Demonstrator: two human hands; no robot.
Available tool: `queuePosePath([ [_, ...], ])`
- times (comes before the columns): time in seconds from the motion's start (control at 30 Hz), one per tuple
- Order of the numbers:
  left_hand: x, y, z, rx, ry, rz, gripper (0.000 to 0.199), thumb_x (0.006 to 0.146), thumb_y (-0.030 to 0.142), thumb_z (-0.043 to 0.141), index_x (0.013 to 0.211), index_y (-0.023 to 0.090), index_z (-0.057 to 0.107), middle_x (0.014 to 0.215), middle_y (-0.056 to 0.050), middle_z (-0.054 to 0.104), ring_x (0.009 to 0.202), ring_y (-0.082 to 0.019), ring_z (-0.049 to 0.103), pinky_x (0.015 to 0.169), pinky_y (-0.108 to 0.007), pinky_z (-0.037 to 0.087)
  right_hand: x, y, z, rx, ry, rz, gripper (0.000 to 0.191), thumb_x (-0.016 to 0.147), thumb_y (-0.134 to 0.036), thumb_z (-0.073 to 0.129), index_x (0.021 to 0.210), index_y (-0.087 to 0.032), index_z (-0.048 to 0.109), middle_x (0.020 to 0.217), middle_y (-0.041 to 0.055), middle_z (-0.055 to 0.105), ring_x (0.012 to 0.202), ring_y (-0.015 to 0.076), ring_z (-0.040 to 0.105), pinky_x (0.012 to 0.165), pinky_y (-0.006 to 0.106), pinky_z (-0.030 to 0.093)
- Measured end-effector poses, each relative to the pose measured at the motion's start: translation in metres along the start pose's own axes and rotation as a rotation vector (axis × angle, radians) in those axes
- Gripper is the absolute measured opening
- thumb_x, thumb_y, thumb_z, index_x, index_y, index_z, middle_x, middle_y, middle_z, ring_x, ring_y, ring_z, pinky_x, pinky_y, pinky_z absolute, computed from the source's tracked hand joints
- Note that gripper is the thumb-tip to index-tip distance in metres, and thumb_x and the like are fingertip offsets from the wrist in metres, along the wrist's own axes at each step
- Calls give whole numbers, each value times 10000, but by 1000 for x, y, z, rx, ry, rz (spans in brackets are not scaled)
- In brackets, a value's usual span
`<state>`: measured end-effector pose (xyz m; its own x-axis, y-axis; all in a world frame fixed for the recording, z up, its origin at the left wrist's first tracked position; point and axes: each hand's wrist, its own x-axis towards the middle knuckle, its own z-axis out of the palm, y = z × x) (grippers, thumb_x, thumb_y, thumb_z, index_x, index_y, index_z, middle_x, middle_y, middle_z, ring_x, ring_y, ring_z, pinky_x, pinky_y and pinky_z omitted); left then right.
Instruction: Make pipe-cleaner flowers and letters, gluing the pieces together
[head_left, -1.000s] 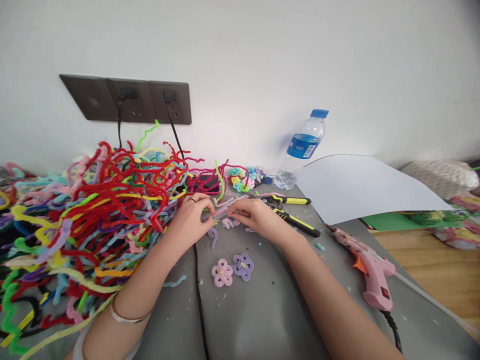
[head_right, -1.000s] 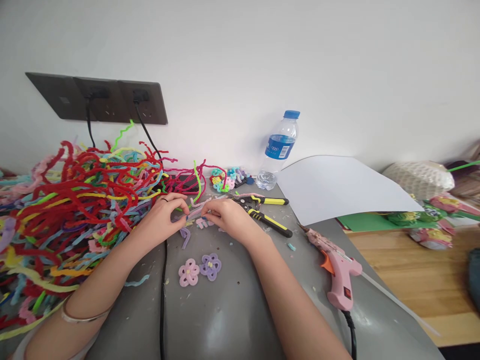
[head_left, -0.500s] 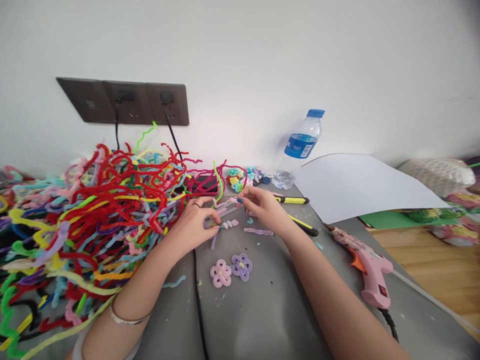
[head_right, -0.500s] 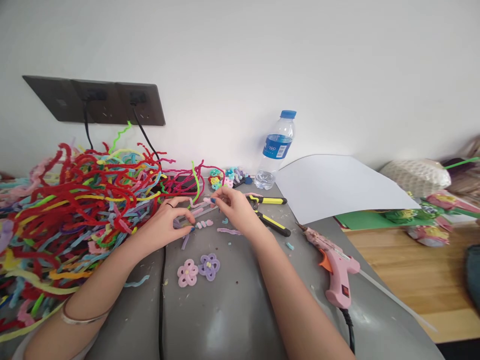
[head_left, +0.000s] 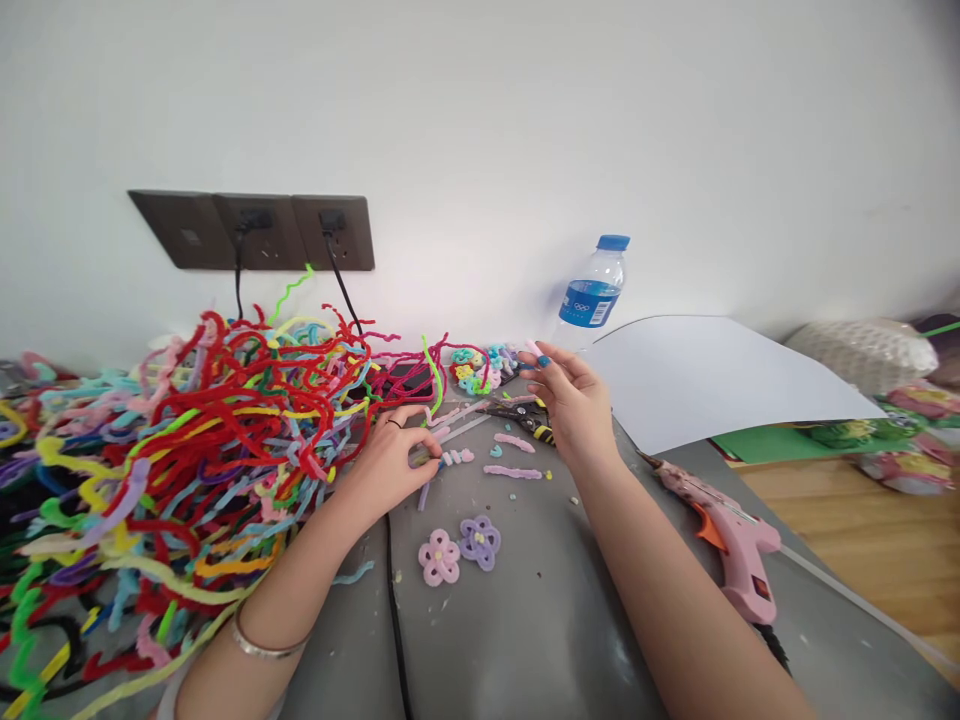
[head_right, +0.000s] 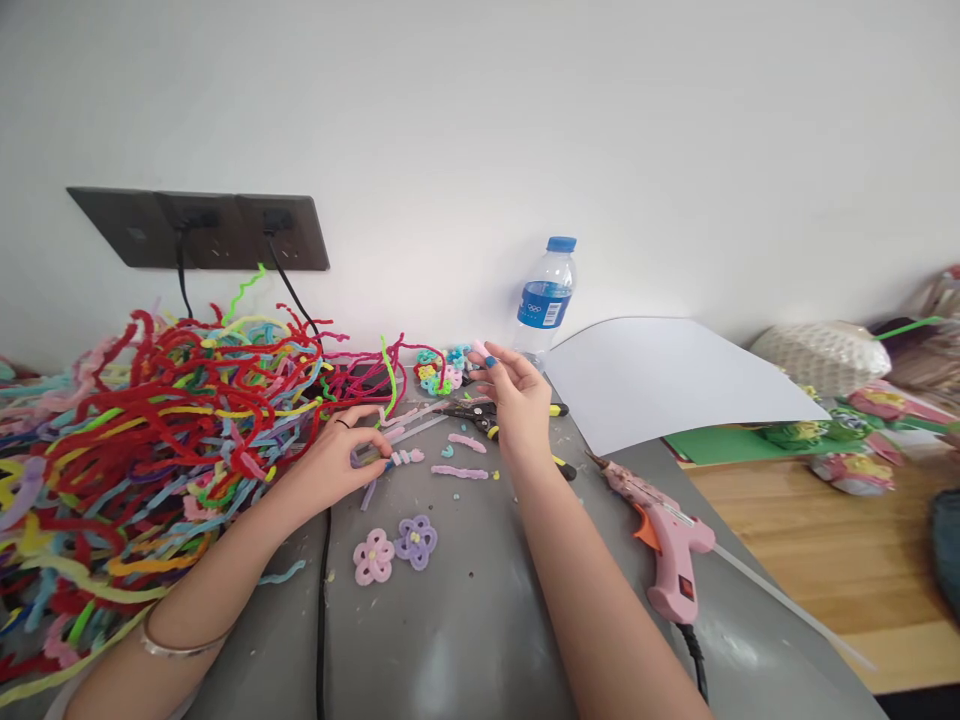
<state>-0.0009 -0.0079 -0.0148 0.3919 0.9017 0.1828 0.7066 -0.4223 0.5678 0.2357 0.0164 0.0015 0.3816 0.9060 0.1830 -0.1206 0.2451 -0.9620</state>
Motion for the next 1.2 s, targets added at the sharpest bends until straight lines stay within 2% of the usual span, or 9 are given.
queuePosePath([
  [0.13, 1, 1, 2, 12, 7, -13, 116, 762, 158, 651, 772, 232, 739, 1327, -97, 575, 1240, -345, 551, 1020, -543, 480, -5, -1, 5, -50, -189, 95, 385, 665, -491, 773, 848, -221, 570, 788, 47, 737, 700, 177, 654, 631, 285, 491],
  [0.27, 2, 1, 3, 5, 24, -11, 115, 760, 152, 645, 748, 223, 734, 1323, -98, 584, 1228, -346, 557, 1008, -540, 488, -9, -1, 9, -206, -368, 119, 409, 657, -541, 764, 827, -192, 634, 750, 36, 697, 653, 151, 584, 570, 260, 434],
  [0.43, 4, 2, -1, -52, 78, 21, 118, 800, 164, 608, 766, 219, 706, 1377, -82, 551, 1279, -314, 526, 1064, -512, 445, -9, 1, 9, -284, -395, 105, 423, 675, -558, 715, 836, -173, 649, 724, 20, 637, 607, 125, 496, 535, 252, 370],
  [0.6, 5, 6, -10, -98, 256, 87, 114, 831, 161, 566, 781, 214, 653, 1260, -84, 614, 1223, -265, 576, 1051, -438, 444, -8, -2, 7, -306, -370, 126, 375, 678, -524, 711, 814, -185, 624, 724, 10, 621, 618, 132, 515, 535, 252, 372],
  [0.67, 6, 6, -14, -147, 312, 89, 91, 835, 169, 558, 802, 209, 634, 1201, -82, 646, 1146, -240, 621, 986, -397, 473, -10, -5, 6, -342, -420, 152, 329, 689, -480, 715, 794, -180, 626, 712, 4, 622, 606, 125, 513, 532, 247, 371],
  [0.87, 9, 4, -15, -254, 310, 28, 73, 817, 185, 556, 808, 212, 623, 1012, -49, 725, 902, -194, 662, 648, -285, 467, -14, -7, 4, -633, -807, 157, 190, 735, -322, 676, 752, -141, 734, 660, 16, 641, 608, 134, 502, 562, 261, 369],
  [0.97, 8, 5, -13, -276, 280, 33, 66, 808, 184, 560, 805, 208, 622, 1030, -57, 721, 931, -193, 659, 643, -275, 465, -14, -6, 4, -707, -809, 102, 228, 766, -316, 637, 799, -133, 770, 684, 33, 657, 616, 144, 500, 572, 271, 374],
  [1.07, 8, 6, -12, -292, 267, 51, 69, 802, 176, 560, 808, 201, 624, 1032, -68, 715, 940, -192, 657, 650, -272, 473, -14, -9, 6, -628, -712, 81, 310, 817, -394, 604, 903, -140, 760, 700, 26, 648, 608, 141, 487, 556, 264, 372],
  [1.2, 8, 5, -12, -283, 287, 97, 76, 810, 163, 559, 809, 200, 626, 1001, -61, 707, 917, -185, 658, 671, -272, 482, -17, -14, 9, -472, -625, 61, 402, 857, -536, 567, 814, -161, 704, 784, 46, 672, 675, 154, 525, 573, 257, 409],
])
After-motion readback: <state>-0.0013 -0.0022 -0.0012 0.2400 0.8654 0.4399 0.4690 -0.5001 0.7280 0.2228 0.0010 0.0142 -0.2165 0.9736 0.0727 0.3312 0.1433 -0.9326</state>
